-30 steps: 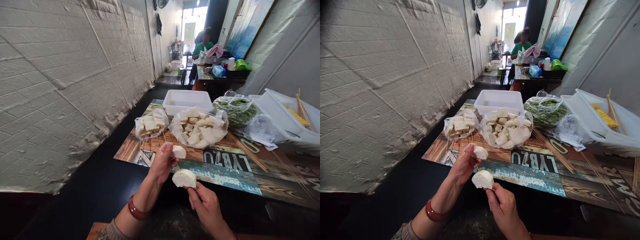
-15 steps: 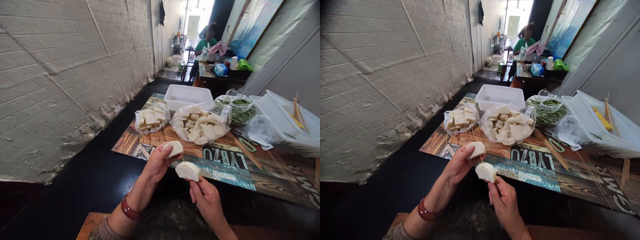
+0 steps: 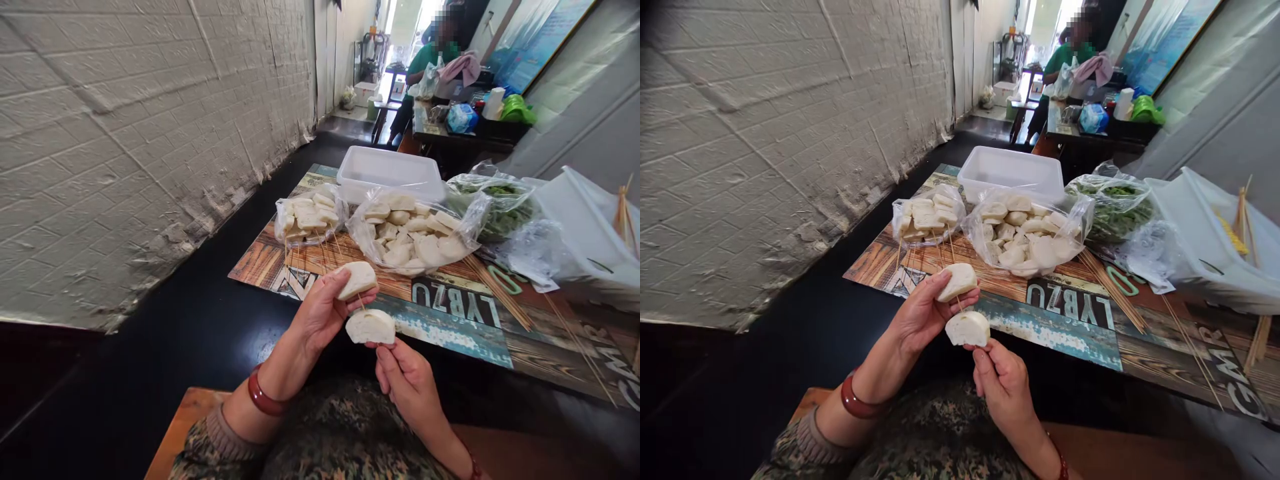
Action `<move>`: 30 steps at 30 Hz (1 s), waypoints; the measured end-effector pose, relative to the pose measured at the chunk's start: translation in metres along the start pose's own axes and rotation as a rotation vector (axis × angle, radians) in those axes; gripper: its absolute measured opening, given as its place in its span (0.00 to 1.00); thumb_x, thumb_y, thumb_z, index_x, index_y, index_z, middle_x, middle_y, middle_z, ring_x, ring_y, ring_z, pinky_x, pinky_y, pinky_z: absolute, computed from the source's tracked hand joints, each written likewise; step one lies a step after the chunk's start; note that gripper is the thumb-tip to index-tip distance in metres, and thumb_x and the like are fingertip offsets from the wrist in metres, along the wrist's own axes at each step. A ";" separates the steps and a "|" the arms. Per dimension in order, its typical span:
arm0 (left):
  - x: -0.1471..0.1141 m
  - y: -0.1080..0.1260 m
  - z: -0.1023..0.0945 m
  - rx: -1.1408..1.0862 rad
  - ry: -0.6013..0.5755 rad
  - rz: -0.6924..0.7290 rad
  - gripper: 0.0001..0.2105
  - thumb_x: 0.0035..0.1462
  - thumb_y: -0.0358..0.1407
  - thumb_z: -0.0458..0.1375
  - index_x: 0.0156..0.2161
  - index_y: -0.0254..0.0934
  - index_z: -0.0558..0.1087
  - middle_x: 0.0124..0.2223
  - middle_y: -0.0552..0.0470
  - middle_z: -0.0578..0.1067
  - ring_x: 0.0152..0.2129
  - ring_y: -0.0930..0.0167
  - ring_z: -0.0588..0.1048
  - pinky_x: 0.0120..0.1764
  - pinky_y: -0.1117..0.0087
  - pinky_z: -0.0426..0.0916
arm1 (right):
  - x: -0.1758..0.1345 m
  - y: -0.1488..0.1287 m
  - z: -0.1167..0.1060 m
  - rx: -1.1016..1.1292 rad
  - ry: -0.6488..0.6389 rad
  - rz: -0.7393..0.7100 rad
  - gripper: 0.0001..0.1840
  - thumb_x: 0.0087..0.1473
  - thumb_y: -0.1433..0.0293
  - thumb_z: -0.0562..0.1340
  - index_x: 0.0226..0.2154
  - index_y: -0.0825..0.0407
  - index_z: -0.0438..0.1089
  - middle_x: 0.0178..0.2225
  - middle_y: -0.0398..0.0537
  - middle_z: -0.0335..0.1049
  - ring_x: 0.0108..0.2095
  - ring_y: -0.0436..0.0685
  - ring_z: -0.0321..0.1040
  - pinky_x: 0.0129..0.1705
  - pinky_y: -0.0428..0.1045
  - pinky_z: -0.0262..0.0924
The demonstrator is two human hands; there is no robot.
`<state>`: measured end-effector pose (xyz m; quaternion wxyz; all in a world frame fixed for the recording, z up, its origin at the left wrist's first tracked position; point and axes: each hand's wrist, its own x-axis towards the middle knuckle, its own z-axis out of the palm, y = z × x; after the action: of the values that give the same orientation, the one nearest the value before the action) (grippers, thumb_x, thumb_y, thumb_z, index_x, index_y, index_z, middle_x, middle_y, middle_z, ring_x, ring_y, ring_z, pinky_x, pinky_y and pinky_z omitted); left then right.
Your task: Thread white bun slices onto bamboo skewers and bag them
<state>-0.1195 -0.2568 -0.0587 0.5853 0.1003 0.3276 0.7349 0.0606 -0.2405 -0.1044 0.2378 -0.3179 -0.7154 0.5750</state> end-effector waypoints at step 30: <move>-0.005 0.002 0.006 0.142 0.013 0.086 0.15 0.47 0.38 0.69 0.40 0.31 0.78 0.36 0.45 0.80 0.33 0.66 0.78 0.42 0.63 0.74 | 0.003 -0.001 0.000 0.011 0.003 0.010 0.21 0.65 0.58 0.53 0.39 0.56 0.73 0.14 0.33 0.55 0.14 0.48 0.53 0.20 0.45 0.49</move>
<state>-0.1165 -0.2596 -0.0521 0.5424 0.1509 0.3780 0.7349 0.0584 -0.2384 -0.1035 0.2377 -0.3209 -0.7104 0.5795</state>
